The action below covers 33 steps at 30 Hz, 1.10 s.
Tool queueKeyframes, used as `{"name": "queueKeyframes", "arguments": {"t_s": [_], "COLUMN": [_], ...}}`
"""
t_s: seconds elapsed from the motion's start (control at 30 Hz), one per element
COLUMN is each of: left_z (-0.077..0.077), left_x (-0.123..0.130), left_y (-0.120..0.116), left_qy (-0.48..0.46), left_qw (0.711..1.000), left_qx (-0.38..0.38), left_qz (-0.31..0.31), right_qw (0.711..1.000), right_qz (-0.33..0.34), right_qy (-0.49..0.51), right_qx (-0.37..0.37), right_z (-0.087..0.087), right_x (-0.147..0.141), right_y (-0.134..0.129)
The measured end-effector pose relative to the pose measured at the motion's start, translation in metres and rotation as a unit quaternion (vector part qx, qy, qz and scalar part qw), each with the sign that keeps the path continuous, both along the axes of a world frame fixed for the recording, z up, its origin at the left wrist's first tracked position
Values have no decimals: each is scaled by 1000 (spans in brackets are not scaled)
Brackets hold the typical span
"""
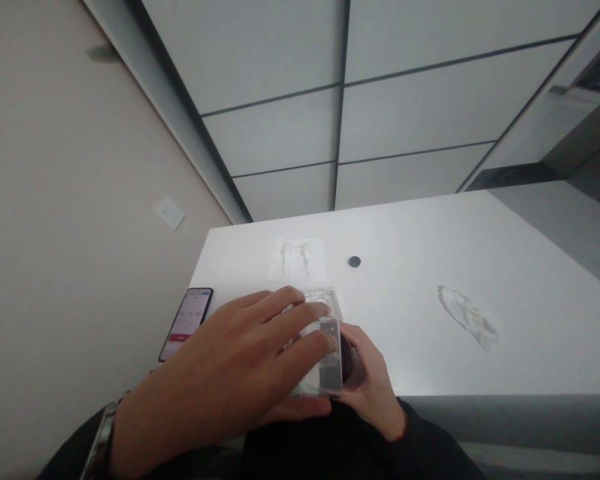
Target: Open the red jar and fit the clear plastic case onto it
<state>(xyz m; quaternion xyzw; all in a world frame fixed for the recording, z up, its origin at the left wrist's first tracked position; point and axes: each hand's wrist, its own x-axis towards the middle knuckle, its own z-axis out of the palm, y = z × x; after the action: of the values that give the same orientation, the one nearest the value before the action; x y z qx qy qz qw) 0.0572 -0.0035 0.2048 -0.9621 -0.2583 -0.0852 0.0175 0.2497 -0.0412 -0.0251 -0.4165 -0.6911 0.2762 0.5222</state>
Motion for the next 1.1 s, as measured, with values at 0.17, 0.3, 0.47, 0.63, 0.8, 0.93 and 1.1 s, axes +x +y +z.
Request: {"name": "queueKeyframes", "arguments": {"t_s": [0.17, 0.3, 0.47, 0.63, 0.8, 0.93, 1.1], "left_z": [1, 2, 2, 3, 5, 6, 7], "left_x": [1, 2, 3, 4, 7, 7, 9], "left_y": [1, 2, 2, 2, 3, 1, 1], "left_qy": [-1, 2, -1, 6, 8, 12, 15], "left_qw": [1000, 1000, 1000, 1000, 1000, 1000, 1000], "left_qx": [-1, -4, -6, -11, -9, -8, -9], "left_qz": [-5, -5, -11, -8, -8, -10, -12], "right_qw": [1000, 1000, 1000, 1000, 1000, 1000, 1000], "right_qz": [3, 7, 9, 8, 3, 8, 5], "right_qy": [-2, 4, 13, 8, 8, 11, 10], "right_qx": [-6, -13, -24, -19, -8, -11, -12], "right_z": [0, -1, -1, 0, -1, -1, -2], "right_x": [0, 0, 0, 0, 0, -1, 0], "right_y": [0, -1, -1, 0, 0, 1, -1]}}
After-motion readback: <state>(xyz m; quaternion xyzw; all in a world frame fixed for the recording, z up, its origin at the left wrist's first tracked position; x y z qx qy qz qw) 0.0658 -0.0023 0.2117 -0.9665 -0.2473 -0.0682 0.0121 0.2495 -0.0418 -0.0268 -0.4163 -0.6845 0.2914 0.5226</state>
